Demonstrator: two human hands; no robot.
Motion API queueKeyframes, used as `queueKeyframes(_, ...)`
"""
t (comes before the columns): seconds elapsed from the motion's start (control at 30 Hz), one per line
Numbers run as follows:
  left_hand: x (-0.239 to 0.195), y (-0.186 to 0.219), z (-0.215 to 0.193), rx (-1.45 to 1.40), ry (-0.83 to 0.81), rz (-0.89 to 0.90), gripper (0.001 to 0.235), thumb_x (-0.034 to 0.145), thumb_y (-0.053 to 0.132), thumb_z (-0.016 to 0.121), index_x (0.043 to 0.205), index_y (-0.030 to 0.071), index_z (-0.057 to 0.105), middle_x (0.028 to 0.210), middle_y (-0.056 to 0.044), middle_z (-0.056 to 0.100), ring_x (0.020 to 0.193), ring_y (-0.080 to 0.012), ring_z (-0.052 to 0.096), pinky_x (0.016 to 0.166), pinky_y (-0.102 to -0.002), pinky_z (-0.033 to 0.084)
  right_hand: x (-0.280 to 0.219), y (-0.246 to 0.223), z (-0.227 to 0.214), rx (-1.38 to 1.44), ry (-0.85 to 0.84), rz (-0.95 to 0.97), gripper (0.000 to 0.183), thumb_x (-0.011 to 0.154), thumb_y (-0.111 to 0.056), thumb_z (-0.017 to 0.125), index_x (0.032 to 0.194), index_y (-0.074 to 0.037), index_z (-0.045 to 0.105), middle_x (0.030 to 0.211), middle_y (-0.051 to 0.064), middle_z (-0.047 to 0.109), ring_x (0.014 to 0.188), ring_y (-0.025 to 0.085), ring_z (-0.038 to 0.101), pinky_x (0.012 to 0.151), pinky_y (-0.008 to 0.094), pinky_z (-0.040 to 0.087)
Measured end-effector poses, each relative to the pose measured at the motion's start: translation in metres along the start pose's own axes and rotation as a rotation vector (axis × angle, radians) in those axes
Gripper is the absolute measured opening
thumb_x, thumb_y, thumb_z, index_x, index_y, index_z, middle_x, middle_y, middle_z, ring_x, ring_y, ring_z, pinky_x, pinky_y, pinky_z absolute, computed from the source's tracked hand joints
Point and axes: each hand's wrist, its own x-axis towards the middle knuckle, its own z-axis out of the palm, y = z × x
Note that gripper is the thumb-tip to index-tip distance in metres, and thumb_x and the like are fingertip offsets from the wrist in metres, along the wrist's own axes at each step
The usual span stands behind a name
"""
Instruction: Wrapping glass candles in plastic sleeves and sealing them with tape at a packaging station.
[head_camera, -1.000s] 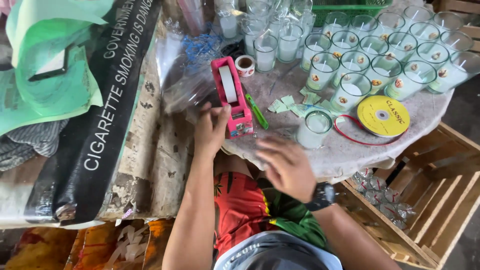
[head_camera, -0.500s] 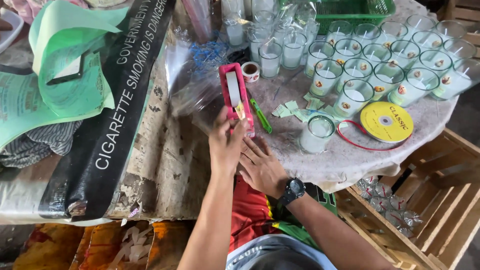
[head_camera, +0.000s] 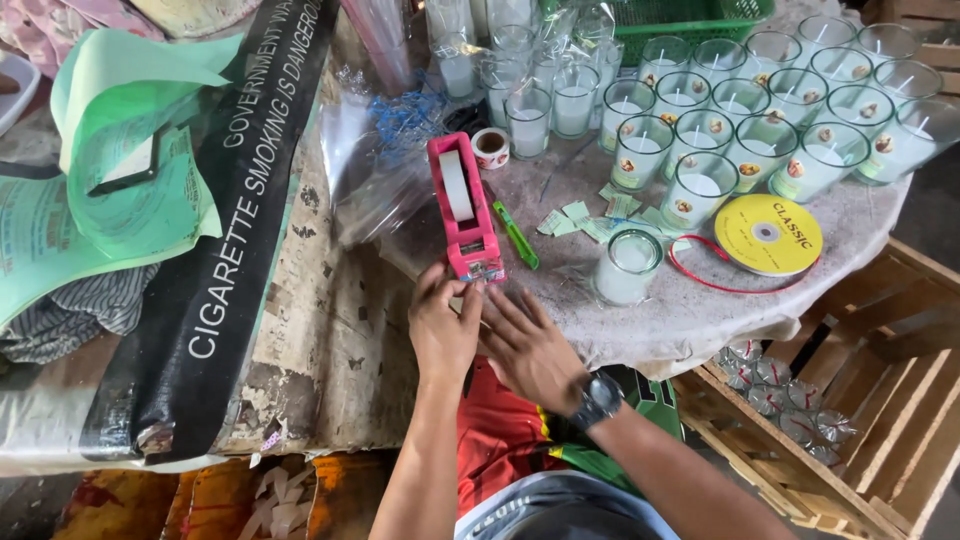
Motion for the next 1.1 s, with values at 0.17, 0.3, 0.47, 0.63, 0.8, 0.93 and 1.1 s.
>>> queueKeyframes(0.17, 0.02, -0.022, -0.011, 0.125, -0.077, 0.205, 0.008, 0.072, 0.017, 0.062, 0.071, 0.011, 0.057, 0.093, -0.004, 0.059, 0.079, -0.0245, 0.059, 0.061, -0.034, 0.046, -0.032, -0.013, -0.03, 0.221, 0.093, -0.034, 0.022, 0.078, -0.015, 0.053, 0.098, -0.009, 0.057, 0.124, 0.01, 0.047, 0.121, 0.029, 0.037, 0.098, 0.048, 0.027)
queueKeyframes(0.3, 0.037, -0.031, -0.039, 0.205, -0.23, 0.453, 0.013, 0.077, 0.007, 0.054, 0.064, 0.006, 0.053, 0.092, -0.005, 0.061, 0.081, -0.0252, 0.056, 0.063, -0.036, 0.045, -0.042, -0.006, -0.063, 0.287, 0.184, 0.076, 0.023, 0.08, -0.014, 0.057, 0.102, -0.012, 0.058, 0.118, 0.008, 0.052, 0.117, 0.027, 0.043, 0.101, 0.044, 0.029)
queueKeyframes(0.47, 0.015, 0.015, -0.04, -0.074, -0.151, 0.392, 0.004, 0.077, 0.011, 0.058, 0.075, 0.009, 0.061, 0.093, -0.002, 0.06, 0.084, -0.0193, 0.059, 0.073, -0.031, 0.046, -0.059, 0.043, -0.092, 0.301, 0.383, 0.37, 0.023, 0.081, -0.019, 0.048, 0.101, -0.009, 0.056, 0.11, 0.012, 0.053, 0.109, 0.033, 0.047, 0.091, 0.044, 0.039)
queueKeyframes(0.63, -0.001, 0.071, 0.003, -0.586, -0.306, 0.372, 0.006, 0.075, 0.008, 0.057, 0.077, 0.009, 0.063, 0.098, -0.008, 0.062, 0.089, -0.0259, 0.061, 0.079, -0.036, 0.047, -0.055, 0.091, -0.094, 0.479, 0.392, 0.502, 0.048, 0.074, -0.013, 0.057, 0.12, -0.005, 0.043, 0.127, 0.016, 0.038, 0.121, 0.034, 0.032, 0.095, 0.046, 0.032)
queueKeyframes(0.8, -0.001, 0.095, 0.044, -0.753, -0.379, 0.345, 0.013, 0.083, 0.011, 0.05, 0.085, 0.009, 0.063, 0.112, -0.01, 0.052, 0.098, -0.0277, 0.055, 0.088, -0.038, 0.04, -0.052, 0.102, -0.081, 0.774, 0.253, 0.474, 0.079, 0.068, -0.005, 0.06, 0.135, -0.002, 0.019, 0.129, 0.021, 0.034, 0.112, 0.037, 0.042, 0.089, 0.047, 0.037)
queueKeyframes(0.93, 0.005, 0.102, 0.049, -0.714, -0.404, 0.368, 0.015, 0.083, 0.009, 0.048, 0.087, 0.009, 0.063, 0.113, -0.011, 0.049, 0.098, -0.0278, 0.054, 0.088, -0.04, 0.04, -0.055, 0.098, -0.086, 0.798, 0.213, 0.538, 0.089, 0.067, -0.01, 0.065, 0.137, -0.004, 0.011, 0.13, 0.023, 0.034, 0.116, 0.037, 0.038, 0.091, 0.049, 0.034)
queueKeyframes(1.1, 0.006, 0.102, 0.05, -0.58, -0.37, 0.455, 0.015, 0.081, 0.011, 0.051, 0.088, 0.012, 0.064, 0.114, -0.007, 0.049, 0.095, -0.0231, 0.054, 0.086, -0.037, 0.043, -0.057, 0.098, -0.086, 0.905, 0.219, 0.622, 0.102, 0.062, -0.023, 0.073, 0.137, -0.005, 0.008, 0.13, 0.026, 0.033, 0.118, 0.04, 0.034, 0.093, 0.054, 0.03)
